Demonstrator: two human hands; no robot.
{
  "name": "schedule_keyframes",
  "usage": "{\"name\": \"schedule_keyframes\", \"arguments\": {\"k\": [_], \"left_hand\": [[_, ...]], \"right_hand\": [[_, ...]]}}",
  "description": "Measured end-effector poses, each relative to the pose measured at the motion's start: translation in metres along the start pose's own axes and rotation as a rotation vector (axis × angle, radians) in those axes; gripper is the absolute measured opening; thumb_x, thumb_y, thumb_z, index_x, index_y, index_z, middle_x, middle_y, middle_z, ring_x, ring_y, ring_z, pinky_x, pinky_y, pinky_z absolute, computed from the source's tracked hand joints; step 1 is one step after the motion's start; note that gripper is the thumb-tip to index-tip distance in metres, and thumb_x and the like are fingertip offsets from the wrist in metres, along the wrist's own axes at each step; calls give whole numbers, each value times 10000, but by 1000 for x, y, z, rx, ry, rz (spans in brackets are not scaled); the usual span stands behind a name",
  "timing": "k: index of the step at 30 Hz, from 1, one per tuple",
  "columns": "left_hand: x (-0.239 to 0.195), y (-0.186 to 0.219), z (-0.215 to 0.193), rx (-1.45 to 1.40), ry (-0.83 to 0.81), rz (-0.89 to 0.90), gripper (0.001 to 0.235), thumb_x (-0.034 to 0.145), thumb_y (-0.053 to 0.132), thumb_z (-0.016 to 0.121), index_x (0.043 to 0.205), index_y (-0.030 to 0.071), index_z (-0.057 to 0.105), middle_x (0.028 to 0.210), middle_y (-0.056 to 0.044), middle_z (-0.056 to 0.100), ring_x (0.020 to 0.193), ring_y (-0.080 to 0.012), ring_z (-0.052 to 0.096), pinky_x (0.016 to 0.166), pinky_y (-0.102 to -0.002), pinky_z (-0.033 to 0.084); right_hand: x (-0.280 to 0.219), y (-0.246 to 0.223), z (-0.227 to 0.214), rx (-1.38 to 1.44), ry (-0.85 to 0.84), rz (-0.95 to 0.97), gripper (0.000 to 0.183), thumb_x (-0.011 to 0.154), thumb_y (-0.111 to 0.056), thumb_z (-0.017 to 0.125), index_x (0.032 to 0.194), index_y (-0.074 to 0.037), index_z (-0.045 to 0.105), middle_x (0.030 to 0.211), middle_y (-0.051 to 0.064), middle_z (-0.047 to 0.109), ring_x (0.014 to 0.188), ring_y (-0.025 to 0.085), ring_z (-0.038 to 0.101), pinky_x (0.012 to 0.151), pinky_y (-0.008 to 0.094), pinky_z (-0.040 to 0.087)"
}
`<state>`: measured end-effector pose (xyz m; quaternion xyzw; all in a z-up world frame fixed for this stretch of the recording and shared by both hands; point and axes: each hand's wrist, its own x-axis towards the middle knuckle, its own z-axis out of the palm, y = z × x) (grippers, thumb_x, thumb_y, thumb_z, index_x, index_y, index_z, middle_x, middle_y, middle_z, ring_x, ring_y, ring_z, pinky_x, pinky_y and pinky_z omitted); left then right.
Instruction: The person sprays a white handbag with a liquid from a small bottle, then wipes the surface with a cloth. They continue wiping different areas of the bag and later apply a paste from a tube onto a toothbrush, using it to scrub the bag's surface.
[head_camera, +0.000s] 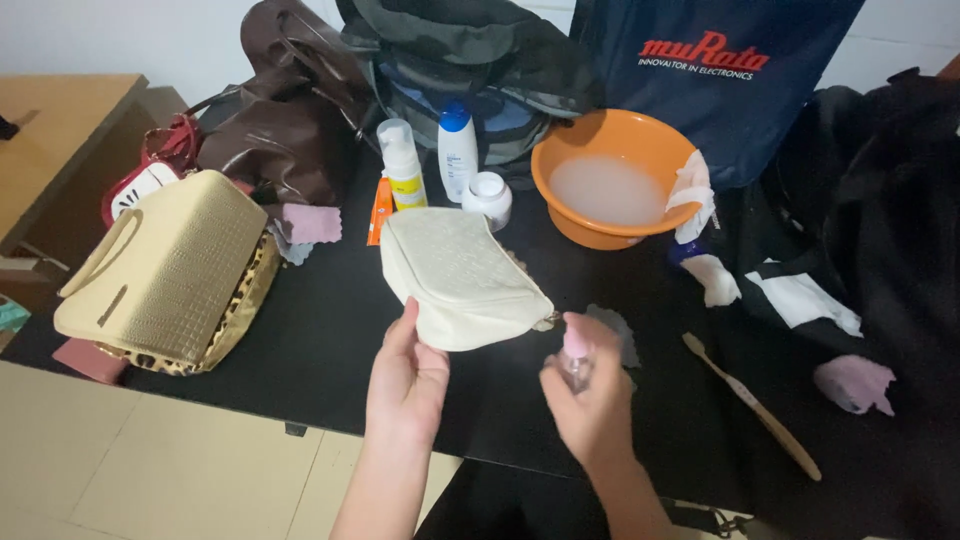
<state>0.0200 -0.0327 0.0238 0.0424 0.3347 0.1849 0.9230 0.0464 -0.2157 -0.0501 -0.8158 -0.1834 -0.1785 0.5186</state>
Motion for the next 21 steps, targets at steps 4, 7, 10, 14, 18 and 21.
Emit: {"name": "schedule_keyframes", "arguments": {"k": [4, 7, 10, 14, 18, 21], "left_hand": [[13, 1, -24, 178, -270, 211, 163, 953, 54, 660, 905, 73, 505, 998, -112, 652, 992, -192, 676, 866, -308, 571], [-13, 2, -17, 492, -503, 600, 388, 926, 73, 711, 697, 144, 405, 946, -110, 691, 1135, -268, 649, 694, -275, 525], [-20, 10, -16, 856, -613, 1085, 420, 952, 37, 654, 646, 140, 384, 1150, -197, 747, 1325, -320, 666, 778, -249, 497], [-2, 31, -22, 1236, -895, 1704, 397, 979, -155, 489, 689, 62, 328, 1150, -254, 704, 1212, -382, 663, 1089, -523, 558], [19, 27, -39, 1313, -990, 1648, 320, 810, -237, 376, 689, 53, 314, 1161, -283, 701, 1220, -404, 667, 1082, -467, 557], [31, 16, -55, 1459, -1058, 1571, 251, 992, -98, 385, 833, 14, 543, 1234, -214, 691, 1239, -329, 670, 1156, -432, 485]], "right_hand": [[5, -7, -12, 306, 62, 104, 679, 823, 81, 710, 1410, -97, 419, 903, 109, 607, 579, 141, 607, 557, 252, 584], [13, -5, -23, 373, 145, 260, 875, 797, 96, 692, 1539, -114, 278, 821, 111, 577, 552, 180, 581, 554, 294, 584], [22, -10, -31, 227, 240, 288, 881, 771, 41, 708, 1543, -104, 309, 1156, 128, 503, 851, 216, 608, 848, 390, 522], [23, -21, -37, 269, 268, 297, 735, 830, 29, 658, 1488, -92, 353, 558, 54, 565, 461, 174, 572, 946, 397, 565], [19, -8, -41, 253, 288, 211, 721, 890, 70, 649, 1523, -54, 329, 800, 115, 587, 600, 191, 590, 706, 362, 591], [20, -7, -40, 264, 277, 201, 693, 901, 46, 643, 1494, -93, 312, 819, 146, 583, 530, 210, 562, 537, 342, 569]]}}
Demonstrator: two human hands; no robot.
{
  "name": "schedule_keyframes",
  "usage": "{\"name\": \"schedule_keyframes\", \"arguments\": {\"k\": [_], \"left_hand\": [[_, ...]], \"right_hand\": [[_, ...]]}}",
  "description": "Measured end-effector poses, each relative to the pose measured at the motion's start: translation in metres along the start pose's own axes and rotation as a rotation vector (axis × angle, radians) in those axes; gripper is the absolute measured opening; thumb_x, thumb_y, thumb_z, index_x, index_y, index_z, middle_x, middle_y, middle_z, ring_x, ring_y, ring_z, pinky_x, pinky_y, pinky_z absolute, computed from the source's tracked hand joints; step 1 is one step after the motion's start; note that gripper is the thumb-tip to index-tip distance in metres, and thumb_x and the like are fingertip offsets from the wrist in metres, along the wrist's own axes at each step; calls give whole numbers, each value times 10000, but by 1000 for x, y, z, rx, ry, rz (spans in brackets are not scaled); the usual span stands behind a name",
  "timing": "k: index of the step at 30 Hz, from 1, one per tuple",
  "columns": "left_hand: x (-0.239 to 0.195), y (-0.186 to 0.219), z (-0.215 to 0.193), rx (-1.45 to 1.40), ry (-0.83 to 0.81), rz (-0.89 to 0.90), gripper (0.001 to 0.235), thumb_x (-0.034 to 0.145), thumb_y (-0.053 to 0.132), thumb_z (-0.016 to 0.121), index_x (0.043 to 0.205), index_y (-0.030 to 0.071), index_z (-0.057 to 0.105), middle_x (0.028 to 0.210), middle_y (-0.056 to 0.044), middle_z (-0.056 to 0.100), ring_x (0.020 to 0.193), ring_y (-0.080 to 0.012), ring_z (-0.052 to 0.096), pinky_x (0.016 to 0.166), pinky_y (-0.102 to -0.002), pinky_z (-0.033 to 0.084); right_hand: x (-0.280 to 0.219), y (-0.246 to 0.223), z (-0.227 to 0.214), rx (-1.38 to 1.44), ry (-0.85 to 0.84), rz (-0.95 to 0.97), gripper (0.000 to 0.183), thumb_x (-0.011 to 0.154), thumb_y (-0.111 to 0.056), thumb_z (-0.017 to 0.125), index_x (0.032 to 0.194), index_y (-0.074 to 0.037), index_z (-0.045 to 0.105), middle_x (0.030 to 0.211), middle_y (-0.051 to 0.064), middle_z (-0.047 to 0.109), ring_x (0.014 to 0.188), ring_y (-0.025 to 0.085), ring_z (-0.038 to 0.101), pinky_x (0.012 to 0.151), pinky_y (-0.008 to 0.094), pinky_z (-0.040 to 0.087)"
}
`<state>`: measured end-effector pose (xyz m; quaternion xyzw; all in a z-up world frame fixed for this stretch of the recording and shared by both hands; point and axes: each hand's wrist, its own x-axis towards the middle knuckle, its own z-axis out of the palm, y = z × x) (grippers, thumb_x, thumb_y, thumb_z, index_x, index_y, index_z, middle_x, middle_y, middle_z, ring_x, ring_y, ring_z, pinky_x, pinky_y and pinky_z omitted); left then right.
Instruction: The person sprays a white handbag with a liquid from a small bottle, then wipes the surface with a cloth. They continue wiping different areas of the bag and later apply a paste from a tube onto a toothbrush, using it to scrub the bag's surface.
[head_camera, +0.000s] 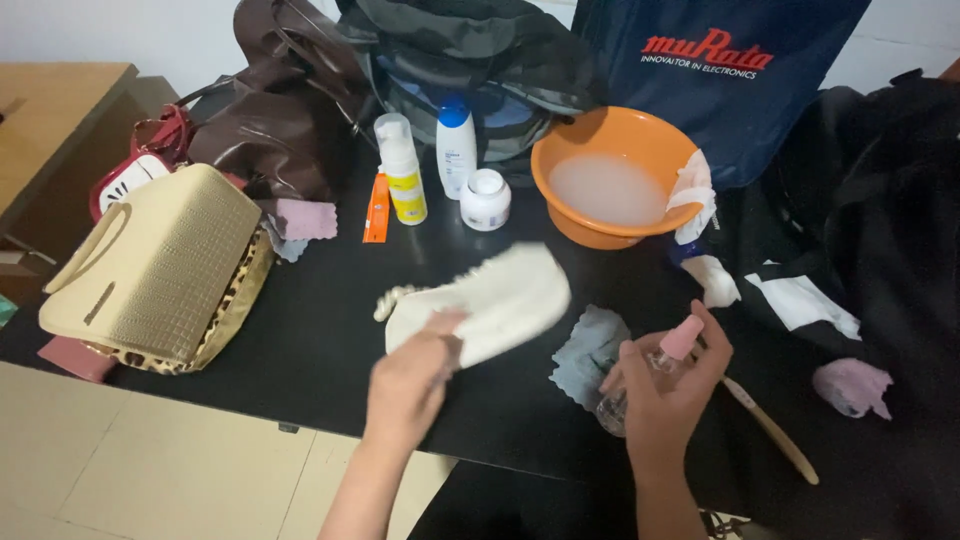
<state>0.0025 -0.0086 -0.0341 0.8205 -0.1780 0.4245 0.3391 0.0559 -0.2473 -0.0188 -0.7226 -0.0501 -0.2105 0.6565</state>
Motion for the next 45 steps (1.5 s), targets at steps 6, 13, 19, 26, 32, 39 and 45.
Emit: {"name": "schedule_keyframes", "arguments": {"k": [6, 13, 19, 26, 32, 39, 45], "left_hand": [[-7, 15, 10, -214, -447, -170, 192, 970, -33, 561, 905, 76, 417, 1281, -182, 625, 1305, -337, 590, 1236, -499, 314], [16, 53, 20, -1337, 123, -729, 380, 1078, 428, 358, 937, 107, 504, 1005, -72, 498, 1049, -231, 531, 1009, -359, 383], [21, 65, 21, -1200, -75, -804, 368, 1073, 372, 395, 873, 99, 541, 1010, -73, 583, 870, -151, 551, 750, -289, 463], [16, 64, 26, -1005, -321, -728, 452, 1045, 481, 332, 1130, 136, 611, 1166, -67, 626, 1125, -186, 599, 1067, -349, 447], [16, 66, 18, -1044, -488, -770, 684, 1026, 527, 205, 1482, 81, 450, 1548, -114, 486, 1469, -231, 434, 1231, -356, 283], [22, 72, 11, -1038, -529, -791, 767, 960, 529, 213, 1612, 124, 185, 1620, -121, 367, 1487, -236, 357, 1207, -398, 279], [27, 81, 3, -902, -675, -750, 997, 890, 284, 701, 1630, 159, 45, 1670, -181, 250, 1489, -277, 395, 1179, -418, 289]], "right_hand": [[-1, -7, 12, 33, 8, 47, 782, 807, 157, 647, 1478, -63, 311, 914, 176, 551, 402, 189, 511, 427, 295, 538], [-56, 11, 29, 112, -581, 182, 651, 974, -241, 528, 1559, -47, 318, 723, 122, 639, 534, 154, 568, 473, 285, 507], [-57, 26, 25, -118, -638, -455, 440, 1040, -133, 485, 1460, -7, 446, 800, 109, 720, 624, 191, 693, 614, 326, 549], [-52, 23, 17, -151, -725, -404, 722, 865, -222, 817, 1470, -77, 451, 1436, 153, 619, 1341, 330, 629, 1085, 411, 526], [-41, 5, 10, -80, -861, -96, 841, 677, 35, 884, 1429, -138, 548, 1382, 141, 698, 1307, 252, 669, 1023, 343, 560], [-48, 36, 15, -44, -476, -376, 609, 789, -15, 831, 1300, -61, 503, 1045, 103, 653, 730, 136, 688, 778, 288, 597], [-41, 10, 21, 171, -188, 115, 605, 804, 91, 621, 1237, -150, 275, 462, 83, 441, 276, 254, 493, 330, 332, 472]]}}
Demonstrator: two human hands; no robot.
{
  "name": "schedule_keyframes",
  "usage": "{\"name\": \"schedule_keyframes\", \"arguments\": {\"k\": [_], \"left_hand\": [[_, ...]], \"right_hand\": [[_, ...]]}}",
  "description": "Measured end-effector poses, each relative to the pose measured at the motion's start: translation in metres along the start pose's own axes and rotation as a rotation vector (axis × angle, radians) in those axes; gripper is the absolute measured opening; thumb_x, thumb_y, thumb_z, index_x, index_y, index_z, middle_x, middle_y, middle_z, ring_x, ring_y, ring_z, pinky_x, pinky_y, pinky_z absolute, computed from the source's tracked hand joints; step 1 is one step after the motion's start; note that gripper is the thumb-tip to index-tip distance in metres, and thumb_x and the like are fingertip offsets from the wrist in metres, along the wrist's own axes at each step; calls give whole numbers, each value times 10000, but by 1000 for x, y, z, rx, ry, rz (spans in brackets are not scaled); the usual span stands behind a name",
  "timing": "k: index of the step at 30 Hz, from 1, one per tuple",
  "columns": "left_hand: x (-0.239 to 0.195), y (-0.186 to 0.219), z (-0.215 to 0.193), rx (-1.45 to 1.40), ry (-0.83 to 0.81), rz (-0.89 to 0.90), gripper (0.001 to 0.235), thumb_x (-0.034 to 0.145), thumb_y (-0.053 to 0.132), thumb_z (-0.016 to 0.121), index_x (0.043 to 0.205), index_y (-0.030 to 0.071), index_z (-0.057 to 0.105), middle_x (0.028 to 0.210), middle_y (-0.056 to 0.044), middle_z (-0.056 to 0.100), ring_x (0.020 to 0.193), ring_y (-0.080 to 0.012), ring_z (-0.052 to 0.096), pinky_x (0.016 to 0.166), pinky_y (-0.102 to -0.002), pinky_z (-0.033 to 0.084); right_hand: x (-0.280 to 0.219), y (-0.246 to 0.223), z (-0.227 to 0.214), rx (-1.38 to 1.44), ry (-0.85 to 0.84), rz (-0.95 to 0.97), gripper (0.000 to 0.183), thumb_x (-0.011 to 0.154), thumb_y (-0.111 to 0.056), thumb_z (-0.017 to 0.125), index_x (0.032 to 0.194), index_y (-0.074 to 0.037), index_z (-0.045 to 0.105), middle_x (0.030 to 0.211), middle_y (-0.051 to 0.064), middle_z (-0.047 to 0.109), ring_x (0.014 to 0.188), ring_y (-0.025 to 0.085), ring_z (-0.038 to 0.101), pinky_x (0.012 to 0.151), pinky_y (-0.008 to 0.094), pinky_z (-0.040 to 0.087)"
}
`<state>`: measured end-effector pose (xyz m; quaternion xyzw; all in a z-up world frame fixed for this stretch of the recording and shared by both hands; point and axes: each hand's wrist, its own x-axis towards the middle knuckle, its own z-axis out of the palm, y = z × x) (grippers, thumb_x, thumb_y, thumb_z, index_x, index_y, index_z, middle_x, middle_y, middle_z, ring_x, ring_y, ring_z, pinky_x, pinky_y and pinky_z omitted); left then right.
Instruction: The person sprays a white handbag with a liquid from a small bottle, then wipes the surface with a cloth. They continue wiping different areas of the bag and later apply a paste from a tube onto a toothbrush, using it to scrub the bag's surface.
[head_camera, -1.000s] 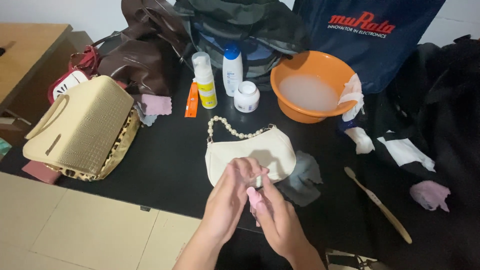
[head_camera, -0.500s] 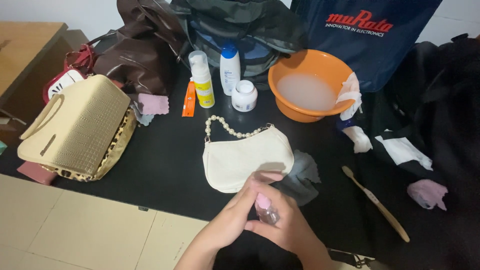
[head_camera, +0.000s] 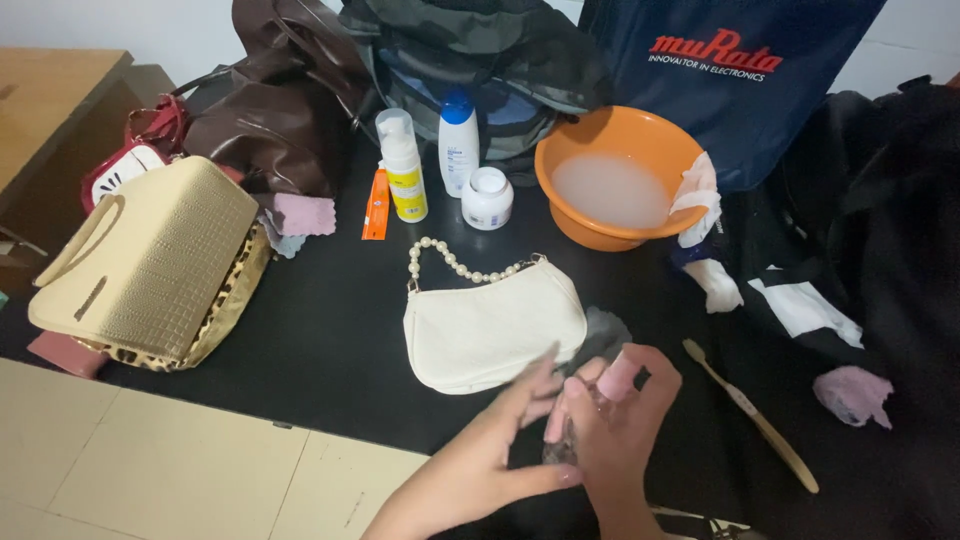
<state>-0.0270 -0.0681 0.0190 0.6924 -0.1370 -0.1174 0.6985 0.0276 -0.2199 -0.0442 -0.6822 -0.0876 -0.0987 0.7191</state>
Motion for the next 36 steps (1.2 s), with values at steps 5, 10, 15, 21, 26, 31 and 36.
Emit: {"name": "schedule_keyframes", "arguments": {"k": [5, 10, 15, 21, 26, 31, 36], "left_hand": [[6, 16, -1, 97, -47, -70, 867, 899, 133, 691, 1615, 206, 207, 1118, -119, 749, 1056, -237, 738, 1103, -362, 477], [6, -15, -21, 240, 69, 164, 680, 884, 96, 754, 1458, 180, 399, 1256, -75, 616, 1123, -188, 638, 989, -335, 533], [6, -20, -85, 518, 594, 215, 293, 841, 215, 783, 1106, 185, 661, 1164, -5, 734, 1069, -172, 706, 888, -320, 538], [18, -21, -178, 733, 1028, 321, 416, 878, -55, 808, 1192, -136, 548, 1183, -363, 587, 1160, -588, 581, 946, -621, 528], [39, -48, -219, 763, 998, -40, 461, 888, 114, 835, 1243, -42, 585, 1244, -296, 612, 1221, -500, 594, 968, -581, 529], [49, -32, -204, 549, 1021, -93, 594, 908, 160, 813, 1365, -10, 474, 1385, -360, 534, 1259, -509, 544, 1021, -615, 474], [36, -47, -191, 663, 1078, 81, 812, 890, 34, 782, 1508, -155, 290, 1464, -484, 340, 1415, -622, 296, 1166, -707, 240]], "right_hand": [[-3, 20, -17, 15, -187, -193, 483, 1002, -159, 444, 1411, -43, 215, 1246, 224, 527, 1061, 259, 594, 951, 430, 519], [40, 33, -30, -256, -40, -322, 508, 1023, -453, 408, 1293, -34, 508, 1153, 109, 608, 961, 201, 602, 868, 354, 474], [93, -27, -71, -527, 217, 223, 569, 916, -50, 614, 1454, -163, 467, 1361, 83, 528, 1191, 235, 542, 1003, 422, 472], [155, 51, -160, -969, 230, -335, 455, 863, -39, 743, 1300, -118, 645, 1084, 74, 598, 1072, 313, 586, 1015, 477, 426], [196, 78, -143, -1451, 2, -140, 354, 919, -496, 696, 1195, -276, 725, 1137, -36, 645, 1178, 276, 524, 959, 479, 354], [185, 38, -102, -1480, -7, -165, 310, 951, -466, 691, 1138, -220, 723, 1187, 21, 623, 1162, 257, 541, 1004, 459, 353], [179, 10, -97, -1260, -218, -36, 241, 961, -322, 697, 1044, -112, 781, 1071, 130, 676, 1077, 350, 649, 975, 451, 465]]}}
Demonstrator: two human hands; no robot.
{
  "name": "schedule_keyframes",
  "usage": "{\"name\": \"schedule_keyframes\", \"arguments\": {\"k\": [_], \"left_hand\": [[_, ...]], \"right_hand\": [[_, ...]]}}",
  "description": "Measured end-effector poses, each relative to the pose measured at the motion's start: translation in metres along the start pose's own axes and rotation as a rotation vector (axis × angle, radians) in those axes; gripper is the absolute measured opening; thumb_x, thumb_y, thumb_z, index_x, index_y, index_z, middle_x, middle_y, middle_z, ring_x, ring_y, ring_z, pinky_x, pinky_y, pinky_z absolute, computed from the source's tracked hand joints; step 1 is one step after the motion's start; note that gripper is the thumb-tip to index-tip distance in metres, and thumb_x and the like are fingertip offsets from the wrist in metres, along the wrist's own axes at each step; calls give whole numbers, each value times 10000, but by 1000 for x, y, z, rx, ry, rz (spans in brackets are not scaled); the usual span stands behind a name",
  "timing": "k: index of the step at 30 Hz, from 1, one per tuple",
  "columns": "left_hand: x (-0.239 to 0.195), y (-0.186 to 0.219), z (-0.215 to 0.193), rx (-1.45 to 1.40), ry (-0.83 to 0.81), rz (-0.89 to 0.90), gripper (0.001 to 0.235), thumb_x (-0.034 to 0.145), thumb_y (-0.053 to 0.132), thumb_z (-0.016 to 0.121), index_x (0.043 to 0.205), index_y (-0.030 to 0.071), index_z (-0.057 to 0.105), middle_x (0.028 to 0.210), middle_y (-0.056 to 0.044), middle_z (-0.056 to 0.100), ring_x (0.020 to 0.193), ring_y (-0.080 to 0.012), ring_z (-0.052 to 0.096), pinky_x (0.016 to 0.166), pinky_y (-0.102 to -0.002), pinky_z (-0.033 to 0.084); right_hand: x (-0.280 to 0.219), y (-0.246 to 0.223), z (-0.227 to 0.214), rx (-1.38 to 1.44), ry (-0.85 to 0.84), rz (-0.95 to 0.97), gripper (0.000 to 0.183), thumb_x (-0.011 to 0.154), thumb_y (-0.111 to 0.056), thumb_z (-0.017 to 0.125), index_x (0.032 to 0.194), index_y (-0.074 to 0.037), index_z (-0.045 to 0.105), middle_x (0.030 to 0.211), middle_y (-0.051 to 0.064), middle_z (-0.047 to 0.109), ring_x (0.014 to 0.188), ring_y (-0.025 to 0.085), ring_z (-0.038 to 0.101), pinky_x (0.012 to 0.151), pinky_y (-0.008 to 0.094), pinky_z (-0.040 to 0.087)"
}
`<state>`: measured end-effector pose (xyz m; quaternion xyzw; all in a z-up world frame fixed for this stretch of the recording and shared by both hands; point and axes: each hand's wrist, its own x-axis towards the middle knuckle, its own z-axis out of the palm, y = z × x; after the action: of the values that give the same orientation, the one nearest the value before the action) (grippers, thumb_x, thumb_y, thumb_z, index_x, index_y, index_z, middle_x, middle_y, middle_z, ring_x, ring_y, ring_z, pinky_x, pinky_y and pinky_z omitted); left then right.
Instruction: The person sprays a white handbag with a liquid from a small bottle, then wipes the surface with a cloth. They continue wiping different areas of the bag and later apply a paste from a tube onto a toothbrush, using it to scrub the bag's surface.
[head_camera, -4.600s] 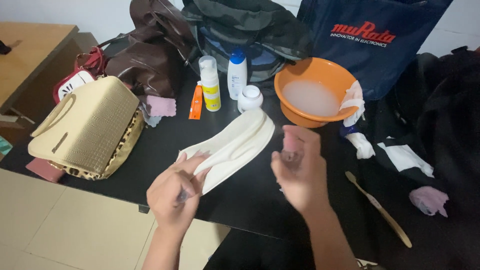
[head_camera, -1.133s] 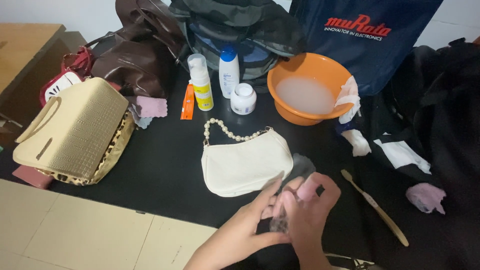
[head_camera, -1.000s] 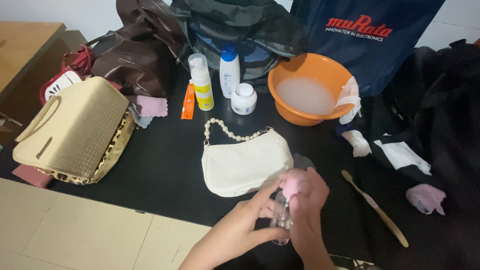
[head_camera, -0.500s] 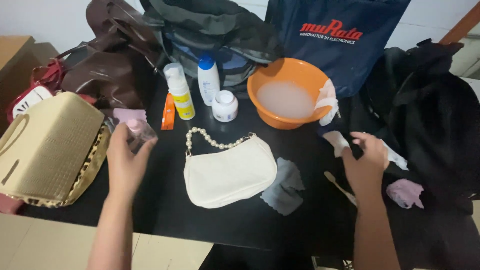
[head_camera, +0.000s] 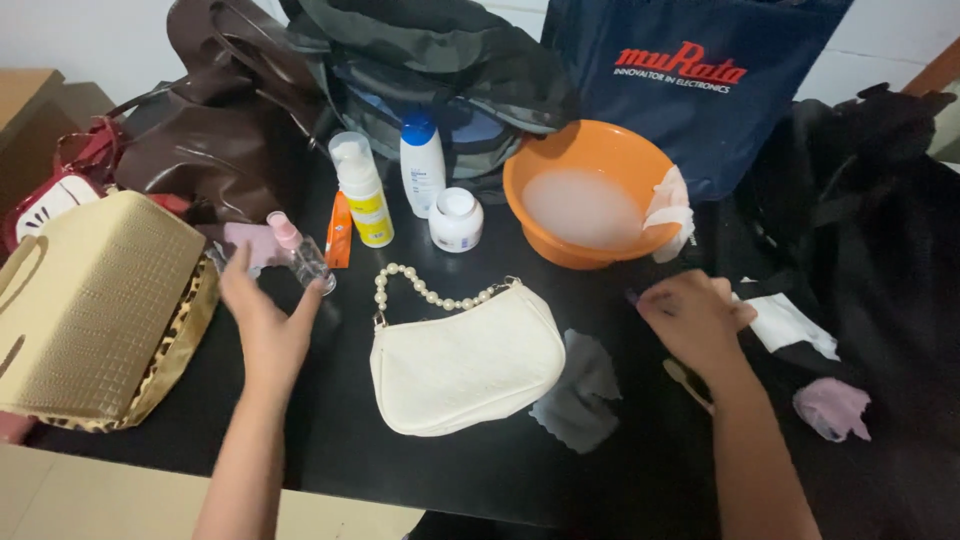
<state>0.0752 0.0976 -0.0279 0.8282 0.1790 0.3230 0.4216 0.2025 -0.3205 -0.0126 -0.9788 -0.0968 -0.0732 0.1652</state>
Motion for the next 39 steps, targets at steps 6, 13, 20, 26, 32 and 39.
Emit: {"name": "schedule_keyframes", "arguments": {"k": [6, 13, 20, 26, 32, 39], "left_hand": [[-52, -4, 10, -68, 354, 193, 668, 961, -11, 710, 1516, 35, 341, 1449, -210, 228, 1438, -471, 168, 1190, -625, 200], [-95, 3, 27, -3, 258, 291, 493, 950, 158, 629, 1393, 2, 479, 1387, -223, 405, 1361, -359, 402, 1162, -465, 330], [-96, -1, 30, -83, 151, 198, 440, 957, 191, 615, 1365, 80, 495, 1395, -166, 405, 1383, -309, 401, 1120, -443, 380], [-95, -8, 34, -120, 137, 89, 480, 915, 245, 672, 1355, 133, 519, 1400, -144, 417, 1372, -278, 444, 1032, -388, 447], [-93, -2, 30, -150, 109, 195, 456, 937, 198, 632, 1362, 89, 509, 1365, -160, 438, 1347, -300, 452, 1101, -427, 398], [-90, 2, 29, -160, 69, 147, 451, 929, 243, 651, 1338, 100, 523, 1365, -145, 463, 1329, -282, 479, 1067, -402, 423]], "right_hand": [[-10, -67, -20, 471, -223, 139, 340, 922, -386, 758, 1107, -103, 797, 1005, 137, 716, 987, 290, 670, 906, 427, 483], [38, -140, 75, 234, -206, -515, 186, 939, -163, 599, 841, -176, 757, 931, -50, 686, 932, 161, 648, 838, 382, 388], [63, -187, 72, 228, 384, -754, 93, 965, -87, 726, 886, -120, 689, 906, 57, 655, 834, 250, 625, 760, 420, 313], [86, -192, 87, -60, 485, -718, 70, 995, -191, 709, 956, -203, 652, 893, -16, 577, 808, 212, 527, 745, 390, 291], [94, -208, 52, -64, 48, -298, 180, 1075, -201, 449, 1032, -219, 623, 1120, 37, 558, 1090, 256, 501, 957, 438, 309], [112, -170, 72, -652, 473, -813, 339, 855, -169, 798, 1174, -199, 686, 1119, 71, 606, 1004, 236, 573, 919, 442, 475]]}}
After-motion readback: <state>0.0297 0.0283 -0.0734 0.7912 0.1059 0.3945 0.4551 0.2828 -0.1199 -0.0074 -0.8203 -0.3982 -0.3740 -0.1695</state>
